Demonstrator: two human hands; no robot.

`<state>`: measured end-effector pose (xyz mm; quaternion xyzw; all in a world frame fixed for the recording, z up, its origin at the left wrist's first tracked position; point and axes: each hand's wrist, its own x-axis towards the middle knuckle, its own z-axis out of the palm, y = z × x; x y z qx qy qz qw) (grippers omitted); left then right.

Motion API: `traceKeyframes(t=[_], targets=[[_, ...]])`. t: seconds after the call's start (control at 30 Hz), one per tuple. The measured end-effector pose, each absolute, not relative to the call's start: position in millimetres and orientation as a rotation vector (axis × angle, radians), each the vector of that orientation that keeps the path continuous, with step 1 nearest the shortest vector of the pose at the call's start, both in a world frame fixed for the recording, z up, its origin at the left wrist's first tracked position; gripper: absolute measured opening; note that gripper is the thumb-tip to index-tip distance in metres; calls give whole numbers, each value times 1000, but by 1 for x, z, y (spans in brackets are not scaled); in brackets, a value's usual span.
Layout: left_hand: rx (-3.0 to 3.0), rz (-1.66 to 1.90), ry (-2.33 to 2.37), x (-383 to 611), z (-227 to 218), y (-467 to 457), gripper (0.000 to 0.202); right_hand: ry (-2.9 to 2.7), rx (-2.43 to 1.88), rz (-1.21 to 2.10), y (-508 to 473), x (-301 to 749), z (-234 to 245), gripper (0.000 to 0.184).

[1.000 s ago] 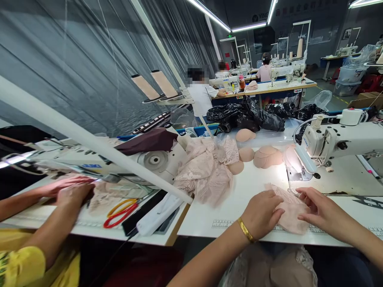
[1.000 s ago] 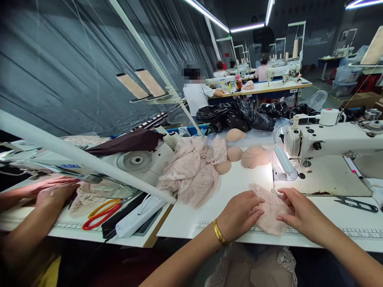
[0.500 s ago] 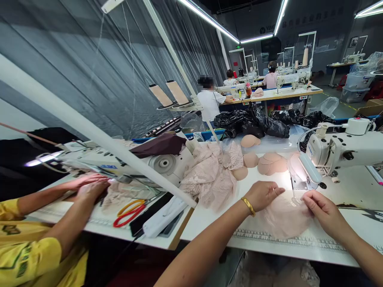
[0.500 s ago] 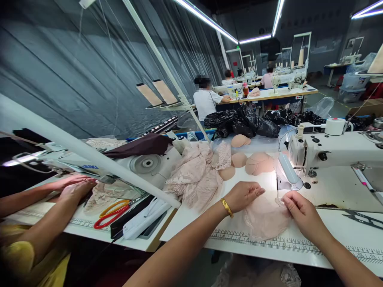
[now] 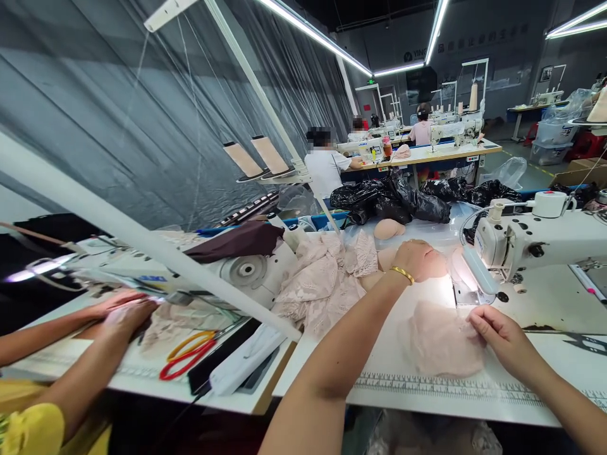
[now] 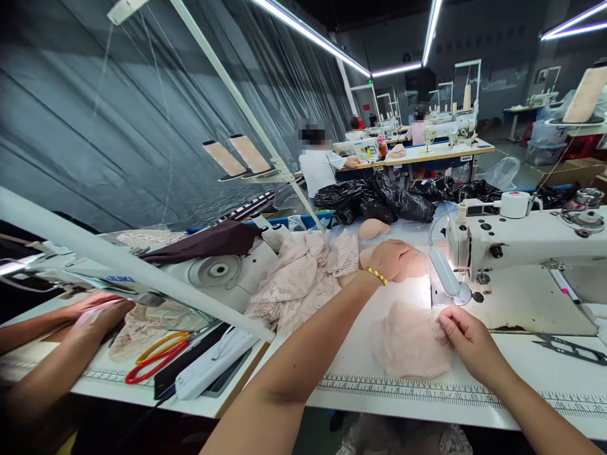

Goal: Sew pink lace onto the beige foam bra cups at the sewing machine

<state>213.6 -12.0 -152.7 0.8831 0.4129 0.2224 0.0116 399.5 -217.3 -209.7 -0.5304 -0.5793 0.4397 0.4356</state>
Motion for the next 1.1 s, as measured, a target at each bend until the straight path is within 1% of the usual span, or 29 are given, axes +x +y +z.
traceKeyframes(t=[0.13,0.23,0.3,0.47,0.57,0.67,0.77,0.83,0.9,0.97,1.0,1.03,1.07,1.1], targets=[[2611,1062,1400,199,-140,-24,20,-1374,-1321,1148,-216,402,-209,44],[2456,1318,1499,177,-133,-49,17,-1299,-1320,1209,-215,404,-211,42],[2344,1410,1506,163,-133,-75,13,-1270,-1308,1232,-214,405,-212,42],[1863,1361,1288,154,-152,-147,14,-1222,-1243,1290,-216,406,-216,53],[1777,1377,1252,163,-166,-175,13,-1142,-1208,1334,-221,408,-215,61],[1832,1363,1251,168,-179,-190,10,-1158,-1224,1353,-224,409,-213,57],[1975,1297,1221,164,-184,-197,8,-1284,-1267,1279,-226,407,-208,49],[2129,1223,1207,159,-178,-197,5,-1360,-1312,1206,-229,404,-202,45],[2314,1094,1143,158,-165,-192,30,-1497,-1362,1112,-235,400,-194,37],[2456,858,943,161,-148,-181,58,-1724,-1349,959,-241,398,-185,29],[2474,698,803,164,-141,-174,64,-1849,-1304,862,-244,397,-180,27],[2446,522,670,167,-134,-166,63,-1956,-1247,749,-246,398,-176,26],[2380,353,570,170,-129,-158,56,-2031,-1191,625,-248,399,-173,27],[2294,217,525,173,-126,-149,43,-2071,-1153,500,-248,400,-170,28]])
